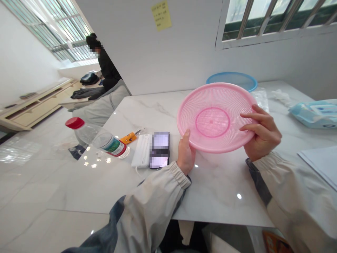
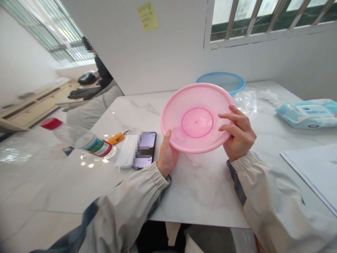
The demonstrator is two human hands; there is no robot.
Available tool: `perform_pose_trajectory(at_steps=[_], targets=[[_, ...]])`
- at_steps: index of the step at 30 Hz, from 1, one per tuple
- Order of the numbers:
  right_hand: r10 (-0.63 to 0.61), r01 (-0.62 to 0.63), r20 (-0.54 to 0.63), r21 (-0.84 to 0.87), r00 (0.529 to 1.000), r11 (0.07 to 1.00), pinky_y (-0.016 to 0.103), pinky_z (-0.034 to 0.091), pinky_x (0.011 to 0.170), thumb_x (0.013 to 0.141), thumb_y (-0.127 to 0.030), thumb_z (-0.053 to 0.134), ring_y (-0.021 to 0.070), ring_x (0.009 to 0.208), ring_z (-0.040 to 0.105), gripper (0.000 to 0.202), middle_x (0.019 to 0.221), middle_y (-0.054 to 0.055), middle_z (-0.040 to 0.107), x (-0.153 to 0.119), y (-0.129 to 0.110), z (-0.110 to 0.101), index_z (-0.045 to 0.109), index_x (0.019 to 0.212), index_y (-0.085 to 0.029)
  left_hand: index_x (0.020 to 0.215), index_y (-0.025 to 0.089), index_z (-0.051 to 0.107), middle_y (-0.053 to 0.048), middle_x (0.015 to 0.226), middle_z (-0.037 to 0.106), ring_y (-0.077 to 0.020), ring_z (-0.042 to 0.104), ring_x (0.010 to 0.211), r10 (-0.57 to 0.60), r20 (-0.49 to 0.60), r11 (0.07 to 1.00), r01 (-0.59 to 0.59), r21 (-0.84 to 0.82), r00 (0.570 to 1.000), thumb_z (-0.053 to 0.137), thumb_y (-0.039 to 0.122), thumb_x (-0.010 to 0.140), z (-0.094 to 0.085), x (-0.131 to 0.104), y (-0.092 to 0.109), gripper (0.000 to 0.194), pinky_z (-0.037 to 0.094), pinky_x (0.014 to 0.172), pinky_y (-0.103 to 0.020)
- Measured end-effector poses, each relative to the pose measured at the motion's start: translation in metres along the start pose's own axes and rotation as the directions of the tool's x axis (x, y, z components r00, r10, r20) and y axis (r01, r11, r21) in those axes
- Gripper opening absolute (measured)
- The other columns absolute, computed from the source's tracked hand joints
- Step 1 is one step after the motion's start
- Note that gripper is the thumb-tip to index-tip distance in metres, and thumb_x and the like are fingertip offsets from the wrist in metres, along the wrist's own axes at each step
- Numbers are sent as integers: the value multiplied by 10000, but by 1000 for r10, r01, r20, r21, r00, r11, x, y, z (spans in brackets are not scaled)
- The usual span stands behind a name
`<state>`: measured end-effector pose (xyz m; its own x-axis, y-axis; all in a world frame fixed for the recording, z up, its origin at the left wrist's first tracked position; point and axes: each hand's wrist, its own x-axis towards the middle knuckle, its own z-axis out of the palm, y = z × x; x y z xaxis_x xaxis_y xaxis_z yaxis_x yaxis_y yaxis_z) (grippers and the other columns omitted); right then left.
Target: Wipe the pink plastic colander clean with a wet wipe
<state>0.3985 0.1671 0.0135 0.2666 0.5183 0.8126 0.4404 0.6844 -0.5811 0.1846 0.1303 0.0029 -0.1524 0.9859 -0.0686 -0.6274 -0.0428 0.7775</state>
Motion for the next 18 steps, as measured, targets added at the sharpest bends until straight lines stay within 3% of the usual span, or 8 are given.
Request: perform_pose_trajectory(at_steps=[3, 5, 8, 10, 13, 16, 18], targets=[[15, -9, -142, 45, 990, 999, 604, 531, 1287, 1030, -280, 782, 351, 1443, 698, 125, 1445, 47, 761, 4, -1, 8, 879, 985, -344, 1175, 138, 780, -166, 1317, 835, -344, 659, 1507, -64, -74, 998, 65, 9, 995, 847, 354, 881, -5, 1, -5, 371, 490, 1310, -486], [85, -55, -238, 126, 968, 990, 571, 571, 1223, 999, -250, 800, 342, 1397, 719, 162, 1465, 90, 754, 8, 4, 14, 881, 1121, -319, 1130, 147, 773, -158, 1262, 846, -339, 694, 1452, -74, -143, 996, 82, 46, 987, 857, 349, 870, -10, 4, -8, 339, 512, 1282, -482], [244, -176, -291, 242, 925, 954, 534, 617, 1102, 939, -199, 759, 322, 1175, 805, 280, 1208, 117, 839, 12, 16, 16, 867, 1191, -255, 1116, 168, 771, -134, 1222, 848, -319, 728, 1380, -32, -267, 990, 67, 126, 963, 821, 412, 917, -17, 9, -11, 319, 546, 1222, -458], [346, -276, -304, 251, 888, 928, 508, 635, 1026, 879, -215, 745, 298, 998, 810, 257, 1013, 85, 840, 13, 23, 14, 871, 1103, -228, 1107, 163, 770, -130, 1175, 845, -310, 751, 1315, 18, -341, 983, 45, 177, 940, 808, 451, 932, -20, 11, -11, 339, 567, 1164, -436], [457, -384, -256, 289, 852, 877, 480, 646, 956, 870, -318, 734, 276, 878, 774, 204, 890, 59, 803, 13, 27, 10, 867, 977, -207, 1033, 157, 762, -114, 1037, 825, -293, 778, 1162, 114, -387, 962, -5, 273, 915, 816, 518, 929, -22, 9, -9, 379, 593, 1027, -392], [529, -437, -130, 419, 839, 796, 489, 657, 984, 955, -474, 716, 306, 977, 802, 308, 995, 87, 831, 11, 28, 11, 858, 1020, -209, 948, 160, 757, -79, 907, 790, -254, 764, 983, 212, -361, 922, -63, 383, 908, 811, 562, 936, -23, 7, -5, 406, 575, 856, -336], [501, -449, -7, 434, 865, 781, 528, 663, 1031, 1008, -584, 676, 340, 1078, 821, 389, 1081, 103, 855, 10, 28, 12, 848, 1063, -240, 902, 163, 754, -58, 843, 765, -230, 743, 902, 254, -348, 892, -80, 445, 902, 812, 558, 942, -23, 7, -2, 400, 540, 775, -310]])
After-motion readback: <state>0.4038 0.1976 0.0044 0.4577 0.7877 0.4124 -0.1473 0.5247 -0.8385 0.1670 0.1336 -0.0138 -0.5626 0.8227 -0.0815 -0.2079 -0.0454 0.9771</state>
